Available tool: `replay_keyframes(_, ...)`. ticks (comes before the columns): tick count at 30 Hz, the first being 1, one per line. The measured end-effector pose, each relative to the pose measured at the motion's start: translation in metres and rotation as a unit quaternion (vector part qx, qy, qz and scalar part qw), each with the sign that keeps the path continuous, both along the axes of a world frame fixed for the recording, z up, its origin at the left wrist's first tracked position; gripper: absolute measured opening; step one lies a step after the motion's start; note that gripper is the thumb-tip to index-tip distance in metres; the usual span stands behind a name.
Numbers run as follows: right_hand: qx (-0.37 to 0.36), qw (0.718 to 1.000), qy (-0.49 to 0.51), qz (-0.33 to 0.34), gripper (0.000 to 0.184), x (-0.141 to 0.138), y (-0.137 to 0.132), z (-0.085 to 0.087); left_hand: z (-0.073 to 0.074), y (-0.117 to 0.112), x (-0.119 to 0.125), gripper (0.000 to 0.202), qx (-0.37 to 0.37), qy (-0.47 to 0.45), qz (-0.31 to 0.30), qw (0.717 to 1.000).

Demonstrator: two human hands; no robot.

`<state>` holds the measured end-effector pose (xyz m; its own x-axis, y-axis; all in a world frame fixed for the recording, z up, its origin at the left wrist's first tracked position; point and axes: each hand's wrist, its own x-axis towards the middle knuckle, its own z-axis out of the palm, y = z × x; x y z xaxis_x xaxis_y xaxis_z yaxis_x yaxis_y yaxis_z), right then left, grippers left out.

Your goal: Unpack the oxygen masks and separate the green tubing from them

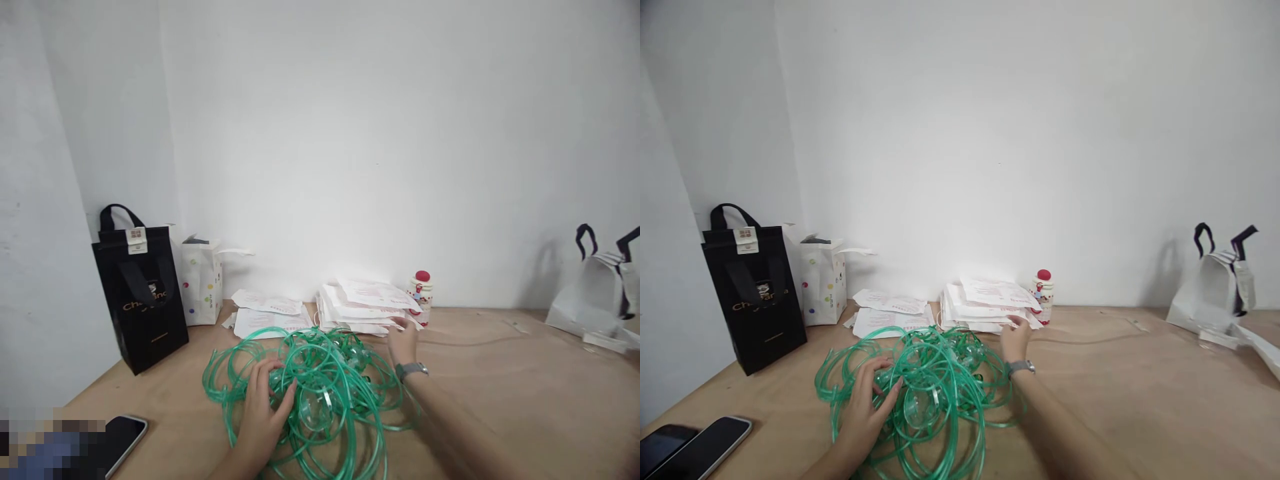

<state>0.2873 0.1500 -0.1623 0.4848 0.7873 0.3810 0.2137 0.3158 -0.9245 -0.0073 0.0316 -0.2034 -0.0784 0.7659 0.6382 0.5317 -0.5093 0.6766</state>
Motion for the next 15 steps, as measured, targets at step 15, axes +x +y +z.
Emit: replay_keyframes(15,-0.119,0.736,-0.644,0.175,0.031,-0.180,0.039,0.021,0.003,0.000,0.002,0.019,-0.017,0.022,-0.002,1.000)
